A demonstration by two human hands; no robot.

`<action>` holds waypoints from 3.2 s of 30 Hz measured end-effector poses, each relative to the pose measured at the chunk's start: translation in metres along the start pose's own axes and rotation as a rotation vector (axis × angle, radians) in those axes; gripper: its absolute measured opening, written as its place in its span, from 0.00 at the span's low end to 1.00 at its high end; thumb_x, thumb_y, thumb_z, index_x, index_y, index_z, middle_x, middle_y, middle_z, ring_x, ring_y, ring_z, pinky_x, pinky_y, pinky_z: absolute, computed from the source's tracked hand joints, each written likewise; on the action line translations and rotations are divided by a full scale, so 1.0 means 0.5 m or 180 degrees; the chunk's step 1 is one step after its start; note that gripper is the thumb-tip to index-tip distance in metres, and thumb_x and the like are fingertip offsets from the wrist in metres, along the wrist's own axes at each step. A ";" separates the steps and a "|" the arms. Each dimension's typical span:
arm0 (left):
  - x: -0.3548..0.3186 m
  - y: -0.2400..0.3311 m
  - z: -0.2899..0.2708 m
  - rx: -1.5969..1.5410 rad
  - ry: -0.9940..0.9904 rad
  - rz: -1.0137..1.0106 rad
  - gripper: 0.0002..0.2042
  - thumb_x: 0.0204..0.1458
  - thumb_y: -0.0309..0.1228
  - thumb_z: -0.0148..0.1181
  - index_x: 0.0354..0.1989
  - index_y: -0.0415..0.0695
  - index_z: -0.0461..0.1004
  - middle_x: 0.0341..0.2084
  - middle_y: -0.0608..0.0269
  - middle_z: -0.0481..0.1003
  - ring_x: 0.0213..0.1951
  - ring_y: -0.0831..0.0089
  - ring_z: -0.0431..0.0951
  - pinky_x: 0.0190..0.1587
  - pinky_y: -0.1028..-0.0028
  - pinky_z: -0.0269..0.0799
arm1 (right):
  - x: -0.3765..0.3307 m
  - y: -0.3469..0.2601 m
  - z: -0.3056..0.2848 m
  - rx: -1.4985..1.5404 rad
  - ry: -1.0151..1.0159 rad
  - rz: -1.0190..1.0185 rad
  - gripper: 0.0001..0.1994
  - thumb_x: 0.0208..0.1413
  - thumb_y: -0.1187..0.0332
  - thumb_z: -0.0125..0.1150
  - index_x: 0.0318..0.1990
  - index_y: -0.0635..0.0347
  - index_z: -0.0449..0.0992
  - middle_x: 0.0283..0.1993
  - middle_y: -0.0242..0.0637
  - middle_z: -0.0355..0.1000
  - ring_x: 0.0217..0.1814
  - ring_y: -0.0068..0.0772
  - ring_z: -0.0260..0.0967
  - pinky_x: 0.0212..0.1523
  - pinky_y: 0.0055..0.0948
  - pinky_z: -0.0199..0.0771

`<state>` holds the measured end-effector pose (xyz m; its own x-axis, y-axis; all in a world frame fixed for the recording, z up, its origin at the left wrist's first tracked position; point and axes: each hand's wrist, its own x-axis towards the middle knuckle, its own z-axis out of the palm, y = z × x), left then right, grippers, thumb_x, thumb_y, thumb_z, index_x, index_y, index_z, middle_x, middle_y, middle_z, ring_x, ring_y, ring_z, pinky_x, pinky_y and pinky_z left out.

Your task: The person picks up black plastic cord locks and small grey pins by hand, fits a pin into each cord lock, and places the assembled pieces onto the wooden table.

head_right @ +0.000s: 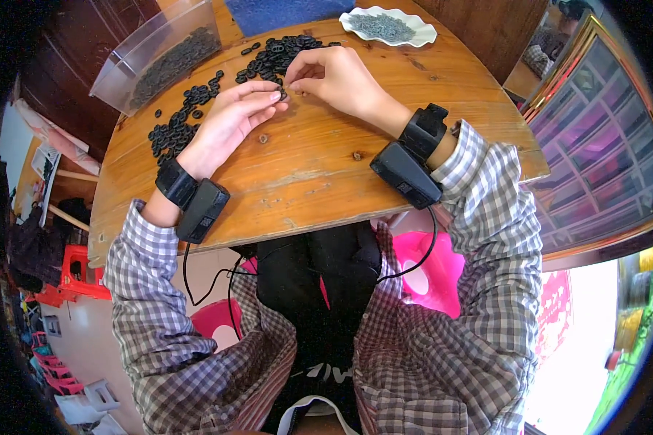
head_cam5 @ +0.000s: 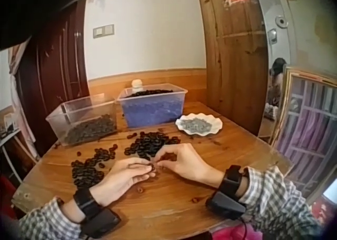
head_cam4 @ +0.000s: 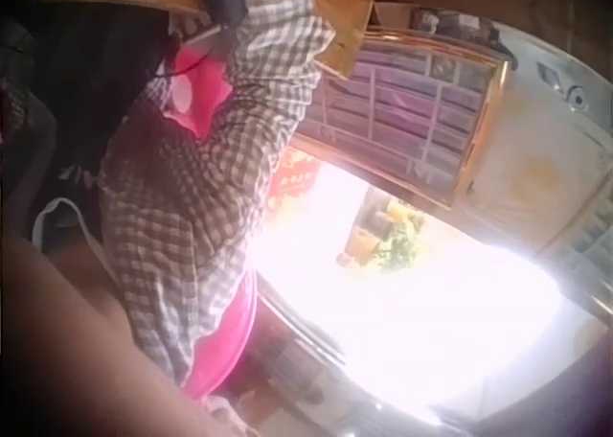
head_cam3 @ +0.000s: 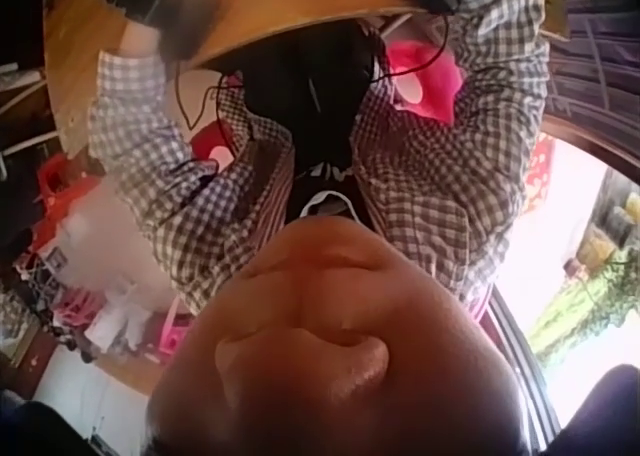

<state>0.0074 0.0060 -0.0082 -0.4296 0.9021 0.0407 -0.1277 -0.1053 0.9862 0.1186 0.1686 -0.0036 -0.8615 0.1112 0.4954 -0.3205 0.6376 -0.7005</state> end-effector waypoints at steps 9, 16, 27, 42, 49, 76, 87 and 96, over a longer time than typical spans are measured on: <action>0.000 -0.006 -0.005 -0.0046 0.0007 0.0063 0.10 0.50 0.24 0.51 0.39 0.31 0.67 0.35 0.53 0.72 0.38 0.68 0.75 0.43 0.79 0.70 | -0.002 0.001 0.002 -0.0071 -0.0070 0.0017 0.04 0.47 0.77 0.56 0.32 0.69 0.72 0.32 0.34 0.71 0.35 0.21 0.68 0.40 0.20 0.70; -0.005 -0.003 -0.001 -0.0001 0.0085 0.0005 0.10 0.48 0.22 0.54 0.38 0.31 0.68 0.34 0.53 0.72 0.37 0.68 0.75 0.42 0.79 0.71 | -0.005 -0.017 0.010 -0.0479 -0.0089 -0.0075 0.05 0.46 0.77 0.56 0.32 0.68 0.72 0.31 0.35 0.71 0.35 0.22 0.69 0.39 0.22 0.70; -0.002 -0.003 -0.002 -0.0005 0.0067 0.0016 0.10 0.48 0.23 0.54 0.37 0.31 0.68 0.34 0.54 0.72 0.37 0.69 0.75 0.42 0.79 0.71 | -0.006 -0.011 0.007 -0.0545 -0.0098 -0.0196 0.06 0.46 0.76 0.56 0.32 0.67 0.72 0.31 0.35 0.71 0.34 0.24 0.69 0.39 0.23 0.69; -0.007 -0.001 -0.002 0.0019 0.0075 0.0019 0.10 0.48 0.24 0.54 0.38 0.32 0.68 0.33 0.54 0.73 0.36 0.70 0.75 0.42 0.80 0.70 | -0.004 0.001 0.011 -0.0228 -0.0108 -0.0007 0.06 0.50 0.74 0.56 0.32 0.68 0.71 0.32 0.32 0.69 0.34 0.19 0.65 0.38 0.19 0.67; -0.008 -0.001 0.000 0.0132 -0.0024 0.0016 0.10 0.49 0.25 0.54 0.38 0.33 0.69 0.33 0.55 0.73 0.36 0.71 0.75 0.41 0.80 0.70 | -0.007 -0.007 0.017 -0.0841 -0.0246 -0.0122 0.10 0.55 0.66 0.50 0.30 0.65 0.70 0.20 0.30 0.63 0.23 0.16 0.54 0.23 0.21 0.56; -0.008 -0.002 0.003 0.0246 -0.0130 0.0003 0.08 0.48 0.22 0.53 0.37 0.34 0.69 0.33 0.55 0.73 0.36 0.71 0.75 0.40 0.81 0.71 | -0.010 -0.001 0.017 -0.0597 -0.0327 -0.0302 0.09 0.51 0.68 0.51 0.27 0.67 0.69 0.17 0.38 0.60 0.18 0.25 0.56 0.22 0.26 0.59; -0.003 -0.010 -0.006 0.0056 0.0056 0.0097 0.08 0.49 0.23 0.54 0.37 0.38 0.70 0.34 0.60 0.72 0.37 0.76 0.73 0.40 0.82 0.70 | -0.008 -0.006 0.024 -0.0300 -0.0188 -0.0108 0.06 0.52 0.71 0.55 0.33 0.64 0.68 0.21 0.26 0.64 0.25 0.14 0.60 0.26 0.15 0.60; 0.053 0.023 -0.163 0.3585 0.0407 0.1169 0.14 0.45 0.30 0.58 0.41 0.42 0.72 0.40 0.55 0.73 0.40 0.66 0.74 0.43 0.70 0.69 | -0.001 0.013 0.007 -0.0523 0.0134 0.0094 0.04 0.47 0.77 0.57 0.31 0.67 0.69 0.23 0.33 0.69 0.23 0.19 0.67 0.24 0.18 0.68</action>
<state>-0.0782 -0.0051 -0.0090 -0.3707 0.8397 0.3968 0.8509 0.1359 0.5074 0.1154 0.1700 -0.0103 -0.8513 0.1613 0.4994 -0.2236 0.7494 -0.6233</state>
